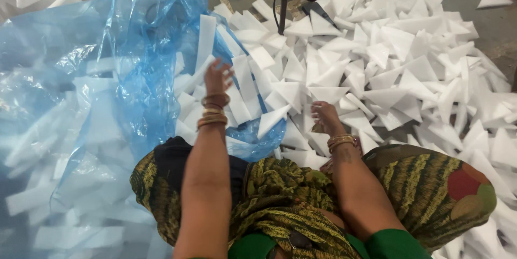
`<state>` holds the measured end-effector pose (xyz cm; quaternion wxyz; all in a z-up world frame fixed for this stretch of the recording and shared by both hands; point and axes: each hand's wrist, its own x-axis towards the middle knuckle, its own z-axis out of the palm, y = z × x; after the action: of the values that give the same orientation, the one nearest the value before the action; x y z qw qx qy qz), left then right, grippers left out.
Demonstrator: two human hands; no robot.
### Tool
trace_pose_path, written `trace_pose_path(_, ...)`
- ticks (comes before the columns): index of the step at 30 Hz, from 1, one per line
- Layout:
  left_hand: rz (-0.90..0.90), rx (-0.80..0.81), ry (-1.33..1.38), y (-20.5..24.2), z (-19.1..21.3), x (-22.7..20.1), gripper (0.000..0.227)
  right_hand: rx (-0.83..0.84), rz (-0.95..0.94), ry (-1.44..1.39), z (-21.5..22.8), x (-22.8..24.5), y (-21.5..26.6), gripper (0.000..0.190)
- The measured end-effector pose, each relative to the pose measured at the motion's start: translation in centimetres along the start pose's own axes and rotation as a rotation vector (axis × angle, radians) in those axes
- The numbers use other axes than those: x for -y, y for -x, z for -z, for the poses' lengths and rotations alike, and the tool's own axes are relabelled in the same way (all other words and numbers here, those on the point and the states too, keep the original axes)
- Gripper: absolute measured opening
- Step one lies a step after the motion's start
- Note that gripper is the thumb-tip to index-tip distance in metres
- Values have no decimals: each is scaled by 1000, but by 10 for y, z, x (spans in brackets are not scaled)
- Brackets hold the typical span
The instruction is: The person sits on the floor and repeatedly picks up rectangular white foam blocks. They place each block under a vertical cutting tool to slice it into smaller triangular pieces, which accumulate on the floor. The person handles the foam blocks one at a time, positioning them for the cut and then moving them aside.
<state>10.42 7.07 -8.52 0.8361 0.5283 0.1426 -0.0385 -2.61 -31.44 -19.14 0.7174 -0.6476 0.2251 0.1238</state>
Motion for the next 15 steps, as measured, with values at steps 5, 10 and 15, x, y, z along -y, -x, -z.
trace_pose_path(5,-97,-327,-781,-4,33,112,49,126,125,346,-38,-6,9,42)
trace_pose_path(10,104,-434,-855,30,56,168,53,218,168,560,-66,-13,18,53)
trace_pose_path(15,-160,-502,-1045,29,57,176,76,389,164,709,-90,-27,21,63)
